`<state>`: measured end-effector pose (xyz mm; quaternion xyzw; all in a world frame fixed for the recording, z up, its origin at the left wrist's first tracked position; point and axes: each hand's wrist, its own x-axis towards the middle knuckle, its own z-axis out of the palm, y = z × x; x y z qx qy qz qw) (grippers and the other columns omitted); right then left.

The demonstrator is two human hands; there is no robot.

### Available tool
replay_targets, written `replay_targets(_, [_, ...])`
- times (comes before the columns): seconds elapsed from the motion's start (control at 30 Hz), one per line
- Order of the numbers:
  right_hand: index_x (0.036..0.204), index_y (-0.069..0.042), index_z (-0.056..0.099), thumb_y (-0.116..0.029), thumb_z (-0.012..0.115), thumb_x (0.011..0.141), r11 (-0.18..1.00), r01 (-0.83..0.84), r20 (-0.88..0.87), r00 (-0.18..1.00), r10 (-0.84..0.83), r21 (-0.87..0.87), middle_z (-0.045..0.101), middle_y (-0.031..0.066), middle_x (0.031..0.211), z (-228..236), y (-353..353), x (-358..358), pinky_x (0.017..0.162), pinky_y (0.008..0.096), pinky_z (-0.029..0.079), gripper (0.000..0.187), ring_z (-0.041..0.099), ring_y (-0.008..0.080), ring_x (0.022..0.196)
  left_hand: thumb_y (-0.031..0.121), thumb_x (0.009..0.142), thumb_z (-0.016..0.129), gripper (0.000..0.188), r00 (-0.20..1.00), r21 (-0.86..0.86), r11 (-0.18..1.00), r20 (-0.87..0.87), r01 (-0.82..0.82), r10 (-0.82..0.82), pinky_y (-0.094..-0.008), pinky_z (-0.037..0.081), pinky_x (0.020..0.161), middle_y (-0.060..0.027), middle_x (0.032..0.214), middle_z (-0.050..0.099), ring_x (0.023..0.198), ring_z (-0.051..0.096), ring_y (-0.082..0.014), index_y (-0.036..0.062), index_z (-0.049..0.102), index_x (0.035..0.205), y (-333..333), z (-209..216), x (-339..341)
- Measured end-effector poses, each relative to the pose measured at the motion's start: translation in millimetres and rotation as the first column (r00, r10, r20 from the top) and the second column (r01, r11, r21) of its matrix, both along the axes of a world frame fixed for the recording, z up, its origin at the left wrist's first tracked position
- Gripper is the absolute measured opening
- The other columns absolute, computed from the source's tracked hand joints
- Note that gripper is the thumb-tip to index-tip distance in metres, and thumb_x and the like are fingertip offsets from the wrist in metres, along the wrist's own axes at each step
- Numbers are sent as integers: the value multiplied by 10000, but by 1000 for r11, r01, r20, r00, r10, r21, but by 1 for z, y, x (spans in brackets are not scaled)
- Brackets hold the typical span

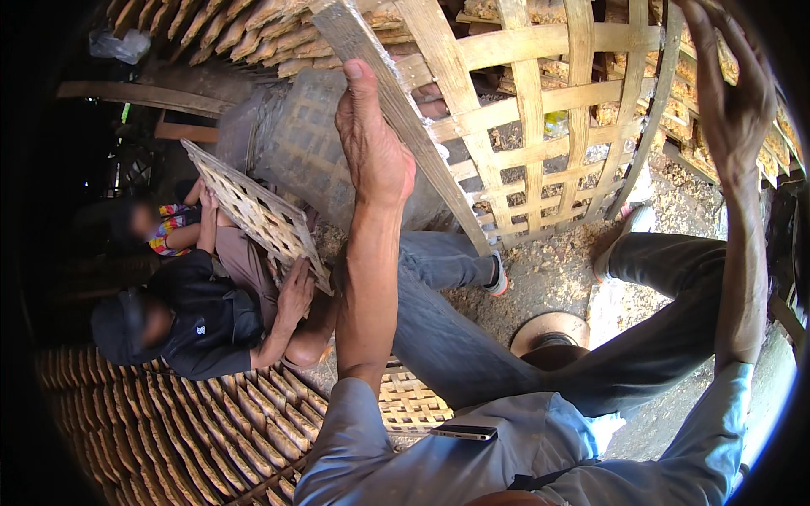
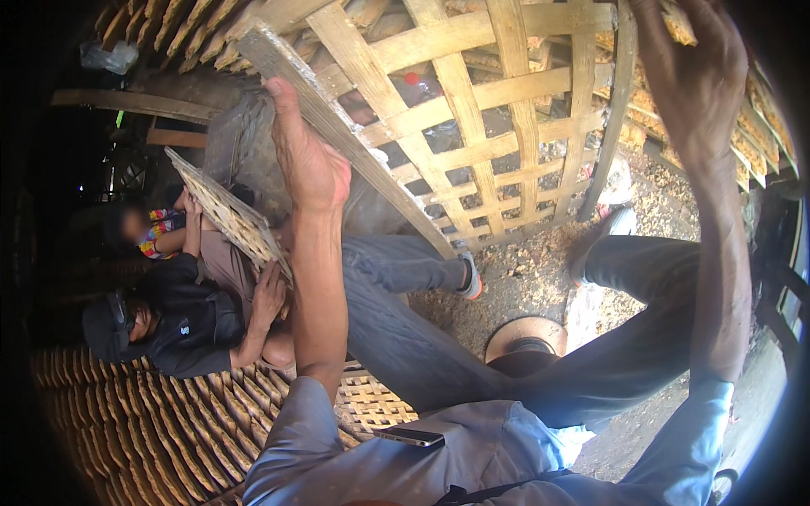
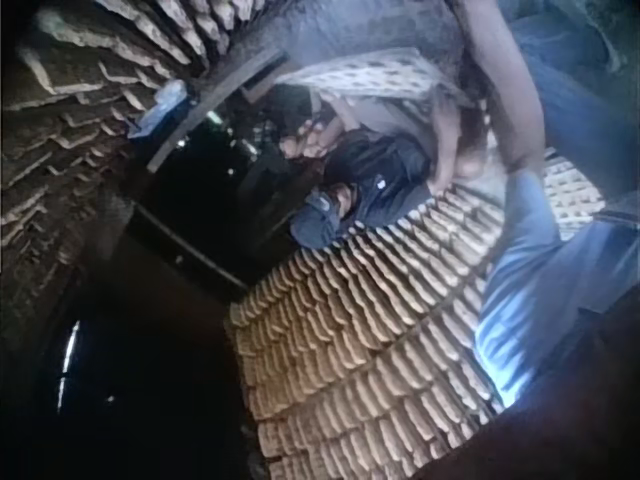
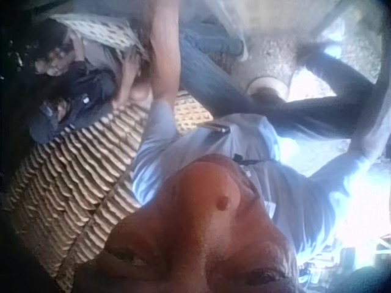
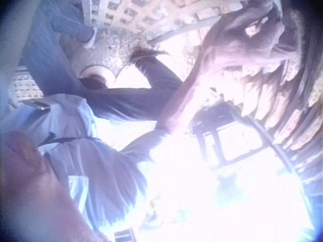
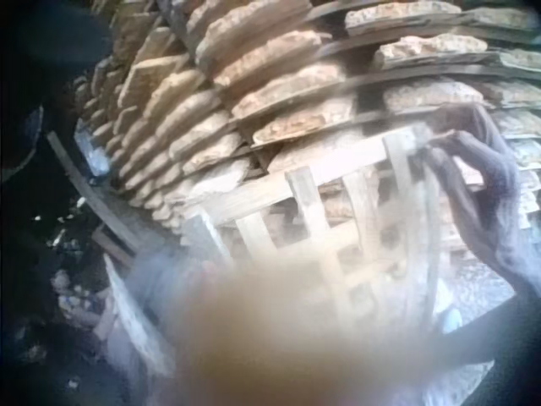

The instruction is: The person sits on the floor and assembles a wooden lattice tray by hand, inserting thin wooden strips into the frame. They handle the tray and strips, occasionally adjusting the position of the frame and inserting additional pieces to complete the grid pattern.

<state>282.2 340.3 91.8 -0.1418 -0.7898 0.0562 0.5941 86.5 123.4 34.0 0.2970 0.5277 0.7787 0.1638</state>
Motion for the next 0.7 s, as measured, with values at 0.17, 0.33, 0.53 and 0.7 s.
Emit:
replay_targets(0.17, [1064, -28, 667, -81, 655, 979, 865, -321, 352, 816, 459, -385, 713, 98, 907, -28, -41, 5, 655, 386, 537, 100, 680, 220, 749, 611, 1032, 504, 656, 997, -41, 999, 75, 5, -1, -387, 655, 750, -151, 1029, 697, 847, 738, -224, -17, 576, 1209, 11, -6, 23])
replay_targets(0.33, [1041, -36, 618, -8, 660, 926, 817, -467, 414, 706, 575, -338, 695, 136, 861, -48, -53, -2, 634, 420, 550, 126, 717, 320, 745, 640, 1021, 503, 682, 994, -64, 998, 108, 1, 6, -376, 634, 765, -145, 1022, 685, 864, 726, -222, -11, 560, 1215, 20, -3, 40])
replay_targets(0.53, [1039, -28, 615, 3, 653, 882, 751, -531, 326, 683, 654, -392, 680, 148, 830, -69, -67, -8, 635, 455, 566, 164, 715, 353, 750, 663, 1016, 487, 713, 996, -56, 998, 87, 6, -1, -387, 630, 761, -142, 1038, 681, 885, 721, -217, -14, 554, 1229, 31, 4, 59])
replay_targets(0.7, [956, -1, 568, 32, 621, 865, 700, -428, 595, 373, 712, -571, 633, 176, 770, -80, -69, 3, 638, 479, 556, 110, 698, 375, 712, 697, 1016, 441, 769, 991, -45, 999, 132, -21, 26, -392, 627, 751, -143, 1031, 672, 860, 704, -216, -22, 543, 1268, 27, 0, 45])
